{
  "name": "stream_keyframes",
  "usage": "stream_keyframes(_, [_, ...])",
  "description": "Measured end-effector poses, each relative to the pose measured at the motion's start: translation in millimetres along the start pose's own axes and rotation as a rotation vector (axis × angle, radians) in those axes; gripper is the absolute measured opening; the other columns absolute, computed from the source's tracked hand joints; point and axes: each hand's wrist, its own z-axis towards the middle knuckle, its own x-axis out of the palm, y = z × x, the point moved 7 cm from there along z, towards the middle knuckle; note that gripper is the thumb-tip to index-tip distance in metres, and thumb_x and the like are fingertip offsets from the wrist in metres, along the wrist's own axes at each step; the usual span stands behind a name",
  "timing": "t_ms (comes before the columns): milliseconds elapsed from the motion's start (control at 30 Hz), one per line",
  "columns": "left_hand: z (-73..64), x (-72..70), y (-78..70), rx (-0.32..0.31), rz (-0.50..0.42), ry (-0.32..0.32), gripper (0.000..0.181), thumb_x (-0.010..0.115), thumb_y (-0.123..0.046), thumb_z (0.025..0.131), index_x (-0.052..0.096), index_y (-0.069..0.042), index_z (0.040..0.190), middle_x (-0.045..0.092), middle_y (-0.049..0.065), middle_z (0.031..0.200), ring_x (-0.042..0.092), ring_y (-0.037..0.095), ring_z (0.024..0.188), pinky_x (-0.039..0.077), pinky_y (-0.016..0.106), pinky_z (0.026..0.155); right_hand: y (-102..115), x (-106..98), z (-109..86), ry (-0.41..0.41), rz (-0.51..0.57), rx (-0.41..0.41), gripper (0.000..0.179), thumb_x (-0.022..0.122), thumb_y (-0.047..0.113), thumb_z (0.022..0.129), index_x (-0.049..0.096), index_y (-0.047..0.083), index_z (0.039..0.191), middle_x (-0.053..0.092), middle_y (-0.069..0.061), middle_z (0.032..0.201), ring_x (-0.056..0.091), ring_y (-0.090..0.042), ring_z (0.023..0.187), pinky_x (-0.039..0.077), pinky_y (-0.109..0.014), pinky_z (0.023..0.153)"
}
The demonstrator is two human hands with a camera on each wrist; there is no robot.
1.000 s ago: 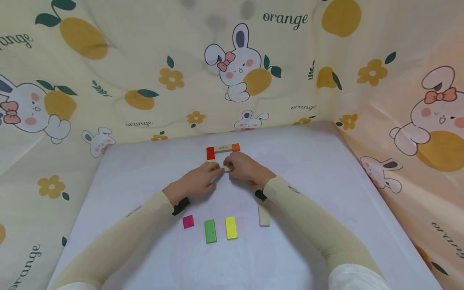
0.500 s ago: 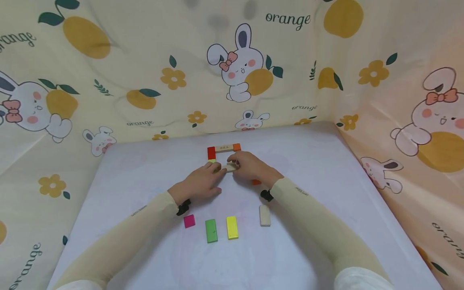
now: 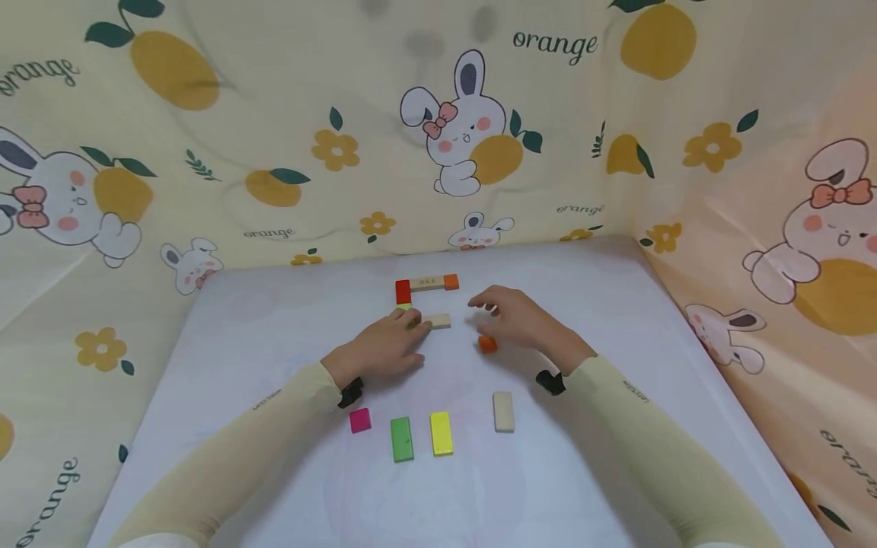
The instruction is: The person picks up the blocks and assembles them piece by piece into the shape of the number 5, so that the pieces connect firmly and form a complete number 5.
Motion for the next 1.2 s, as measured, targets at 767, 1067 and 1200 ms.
stream_keyframes(767, [2.3, -1.1, -3.0, 0.006, 0.006, 0.013, 0.072, 0.065, -0.047, 0.106, 0.045, -0.012, 0.166, 0.044, 0.009, 0.161, 0.042, 0.027, 0.145, 0.045, 0.042, 0.117, -25, 26, -23.9, 0.009, -0.002, -0.002, 0.03, 0.086, 0.006, 0.092, 0.078, 0.011, 0.121, 0.072, 0.001, 0.114, 0.064, -0.021, 0.101, 0.057, -0.042, 0.092])
stream_keyframes(1067, [1.0, -1.0, -1.4, -0.017, -0.002, 0.021, 0.072, 0.065, -0.048, 0.106, 0.046, -0.013, 0.166, 0.045, 0.008, 0.16, 0.043, 0.026, 0.143, 0.045, 0.04, 0.116, -3, 11, -2.8, -0.019, -0.009, 0.011, 0.031, 0.083, 0.004, 0.093, 0.078, 0.007, 0.124, 0.072, -0.003, 0.115, 0.065, -0.026, 0.104, 0.058, -0.045, 0.095])
stream_keyframes(1200, [0.2, -1.5, -0.5, -0.025, -0.01, 0.028, 0.071, 0.065, -0.047, 0.106, 0.046, -0.013, 0.166, 0.046, 0.008, 0.159, 0.044, 0.026, 0.141, 0.045, 0.04, 0.116, 4, 6, 8.3, -0.026, -0.005, -0.021, 0.03, 0.084, 0.007, 0.094, 0.078, 0.007, 0.124, 0.073, -0.003, 0.116, 0.065, -0.026, 0.105, 0.058, -0.049, 0.097])
